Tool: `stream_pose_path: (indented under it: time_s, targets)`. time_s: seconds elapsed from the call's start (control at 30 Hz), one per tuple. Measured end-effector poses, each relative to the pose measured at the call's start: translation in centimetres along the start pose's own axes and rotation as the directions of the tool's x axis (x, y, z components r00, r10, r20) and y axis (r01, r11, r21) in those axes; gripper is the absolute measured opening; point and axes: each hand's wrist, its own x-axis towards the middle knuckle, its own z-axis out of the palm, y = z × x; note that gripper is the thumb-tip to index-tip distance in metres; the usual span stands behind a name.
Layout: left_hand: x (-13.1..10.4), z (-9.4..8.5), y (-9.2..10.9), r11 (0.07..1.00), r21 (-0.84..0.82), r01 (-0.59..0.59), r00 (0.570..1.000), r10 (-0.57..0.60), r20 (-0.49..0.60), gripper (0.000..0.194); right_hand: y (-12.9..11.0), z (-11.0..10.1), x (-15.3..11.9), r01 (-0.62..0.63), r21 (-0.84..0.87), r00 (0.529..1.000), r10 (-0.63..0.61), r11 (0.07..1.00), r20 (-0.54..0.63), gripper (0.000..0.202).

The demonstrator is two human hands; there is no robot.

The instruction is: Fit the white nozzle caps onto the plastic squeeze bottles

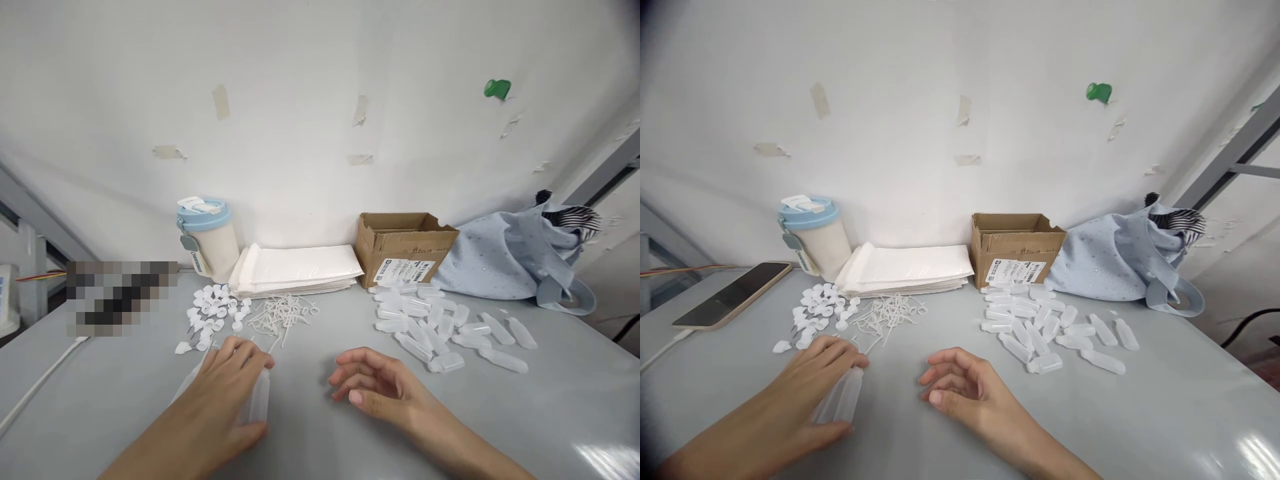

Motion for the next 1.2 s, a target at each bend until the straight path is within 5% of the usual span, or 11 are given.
stream_pose_path:
  time_s: [0.97,1.2]
  targets:
    - [0.3,0.7,0.1,1.000,-0.015,-0.005,0.999,0.006,0.048,0.048,0.0,0.0,0.0,-0.003,-0.019,1.000,0.003,1.000,-0.003,0.034]
    - [0.0,0.4,-0.1,0.997,-0.077,-0.003,0.999,0.007,0.049,0.049,-1.4,-1.0,0.1,0.036,-0.249,0.992,-0.066,0.968,-0.111,0.033]
